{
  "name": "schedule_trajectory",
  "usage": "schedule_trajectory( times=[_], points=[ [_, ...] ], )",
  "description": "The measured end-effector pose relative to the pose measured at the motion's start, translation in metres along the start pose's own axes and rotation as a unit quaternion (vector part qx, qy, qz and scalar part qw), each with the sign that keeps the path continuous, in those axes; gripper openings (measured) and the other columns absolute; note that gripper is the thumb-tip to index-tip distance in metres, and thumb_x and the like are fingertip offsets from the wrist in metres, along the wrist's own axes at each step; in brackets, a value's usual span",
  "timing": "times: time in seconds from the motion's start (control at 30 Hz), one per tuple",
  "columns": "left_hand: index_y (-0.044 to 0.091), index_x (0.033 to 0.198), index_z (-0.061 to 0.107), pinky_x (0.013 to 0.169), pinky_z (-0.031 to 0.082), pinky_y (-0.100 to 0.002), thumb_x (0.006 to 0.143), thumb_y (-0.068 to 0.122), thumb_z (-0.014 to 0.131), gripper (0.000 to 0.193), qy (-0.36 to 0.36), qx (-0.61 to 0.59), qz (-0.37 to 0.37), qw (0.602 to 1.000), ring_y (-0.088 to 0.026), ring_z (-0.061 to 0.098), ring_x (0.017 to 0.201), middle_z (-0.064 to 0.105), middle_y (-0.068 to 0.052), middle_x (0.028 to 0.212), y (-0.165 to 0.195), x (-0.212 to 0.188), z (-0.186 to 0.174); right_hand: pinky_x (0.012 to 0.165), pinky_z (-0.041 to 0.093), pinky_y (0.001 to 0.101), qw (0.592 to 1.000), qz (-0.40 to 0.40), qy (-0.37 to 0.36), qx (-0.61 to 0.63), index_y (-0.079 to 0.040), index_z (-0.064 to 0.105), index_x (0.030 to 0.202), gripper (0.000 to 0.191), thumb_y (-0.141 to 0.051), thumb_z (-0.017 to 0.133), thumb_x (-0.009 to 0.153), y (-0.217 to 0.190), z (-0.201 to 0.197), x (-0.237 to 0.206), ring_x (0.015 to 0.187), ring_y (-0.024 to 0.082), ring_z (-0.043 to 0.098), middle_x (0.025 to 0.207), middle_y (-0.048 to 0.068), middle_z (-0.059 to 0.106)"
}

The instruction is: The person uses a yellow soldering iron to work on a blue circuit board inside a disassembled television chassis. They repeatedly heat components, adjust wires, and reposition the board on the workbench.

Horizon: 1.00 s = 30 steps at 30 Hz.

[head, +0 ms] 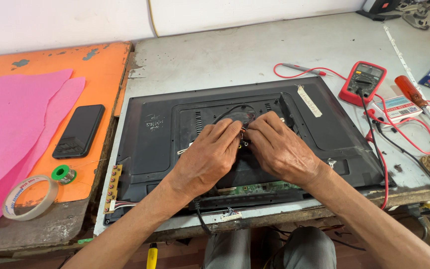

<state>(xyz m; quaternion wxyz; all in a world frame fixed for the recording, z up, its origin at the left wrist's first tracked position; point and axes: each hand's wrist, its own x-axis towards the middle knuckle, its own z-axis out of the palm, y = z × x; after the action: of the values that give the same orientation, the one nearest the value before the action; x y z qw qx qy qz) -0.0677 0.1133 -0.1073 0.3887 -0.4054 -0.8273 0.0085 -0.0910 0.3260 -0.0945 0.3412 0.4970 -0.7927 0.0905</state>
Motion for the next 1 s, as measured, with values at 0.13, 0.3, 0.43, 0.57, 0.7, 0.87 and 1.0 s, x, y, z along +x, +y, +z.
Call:
schedule_trajectory(
  times=[0.13, 0.3, 0.43, 0.57, 0.7, 0.87, 1.0],
  points=[
    [-0.011, 0.112, 0.071, 0.096, 0.052, -0.035, 0.091, 0.005, 0.068, 0.026, -0.012, 0.008, 0.005, 1.000, -0.025, 0.056, 0.122, 0.061, -0.015, 0.128, 0.0001, -0.0004, 0.0006, 0.091, 0.055, 0.0396, 1.000, -0.010, -0.001, -0.009, 0.012, 0.064, 0.105, 0.034, 0.005, 0.074, 0.074, 0.0023, 0.0024, -0.0018, 0.103, 0.033, 0.059, 0.106, 0.018, 0.061],
    [-0.009, 0.107, 0.071, 0.093, 0.052, -0.036, 0.091, 0.004, 0.068, 0.021, -0.024, -0.009, 0.004, 1.000, -0.024, 0.056, 0.121, 0.060, -0.014, 0.129, -0.0012, 0.0000, 0.0010, 0.091, 0.055, 0.0402, 0.999, -0.019, -0.011, -0.030, 0.011, 0.064, 0.105, 0.035, 0.005, 0.072, 0.071, 0.0038, 0.0042, -0.0004, 0.103, 0.034, 0.059, 0.104, 0.018, 0.060],
    [-0.009, 0.109, 0.071, 0.092, 0.051, -0.035, 0.092, 0.005, 0.068, 0.022, -0.009, -0.014, 0.005, 1.000, -0.024, 0.056, 0.120, 0.060, -0.014, 0.127, -0.0031, 0.0015, 0.0006, 0.090, 0.055, 0.0412, 1.000, -0.009, 0.008, -0.012, 0.008, 0.064, 0.106, 0.034, 0.007, 0.074, 0.073, 0.0030, 0.0015, 0.0004, 0.104, 0.034, 0.059, 0.107, 0.017, 0.061],
    [-0.010, 0.111, 0.070, 0.090, 0.051, -0.035, 0.094, 0.006, 0.069, 0.023, 0.006, -0.026, -0.003, 1.000, -0.023, 0.058, 0.118, 0.061, -0.012, 0.125, -0.0031, 0.0009, -0.0002, 0.087, 0.054, 0.0419, 0.993, 0.043, 0.047, 0.099, 0.005, 0.064, 0.106, 0.039, 0.003, 0.081, 0.071, 0.0003, 0.0007, -0.0001, 0.102, 0.034, 0.060, 0.106, 0.016, 0.062],
    [-0.010, 0.111, 0.070, 0.091, 0.052, -0.035, 0.094, 0.005, 0.069, 0.023, 0.031, -0.037, -0.012, 0.999, -0.024, 0.059, 0.118, 0.061, -0.012, 0.124, -0.0021, 0.0012, 0.0013, 0.086, 0.053, 0.0426, 0.988, 0.073, 0.068, 0.117, 0.005, 0.063, 0.105, 0.044, 0.000, 0.086, 0.068, 0.0021, 0.0022, -0.0013, 0.101, 0.034, 0.060, 0.107, 0.016, 0.063],
    [-0.013, 0.110, 0.069, 0.092, 0.055, -0.035, 0.092, 0.004, 0.071, 0.024, 0.039, -0.048, -0.011, 0.998, -0.025, 0.061, 0.117, 0.062, -0.014, 0.124, -0.0026, 0.0007, 0.0025, 0.083, 0.054, 0.0417, 0.985, 0.104, 0.062, 0.121, 0.002, 0.063, 0.102, 0.042, 0.000, 0.086, 0.067, 0.0049, 0.0045, -0.0048, 0.099, 0.033, 0.060, 0.105, 0.016, 0.063],
    [-0.013, 0.110, 0.070, 0.097, 0.055, -0.035, 0.092, 0.004, 0.072, 0.024, 0.043, -0.062, -0.022, 0.997, -0.026, 0.061, 0.118, 0.062, -0.015, 0.125, -0.0013, -0.0003, 0.0027, 0.081, 0.054, 0.0406, 0.986, 0.105, 0.045, 0.122, 0.002, 0.063, 0.103, 0.039, 0.002, 0.084, 0.070, 0.0044, 0.0060, -0.0065, 0.098, 0.031, 0.060, 0.104, 0.014, 0.063]
  ],
)
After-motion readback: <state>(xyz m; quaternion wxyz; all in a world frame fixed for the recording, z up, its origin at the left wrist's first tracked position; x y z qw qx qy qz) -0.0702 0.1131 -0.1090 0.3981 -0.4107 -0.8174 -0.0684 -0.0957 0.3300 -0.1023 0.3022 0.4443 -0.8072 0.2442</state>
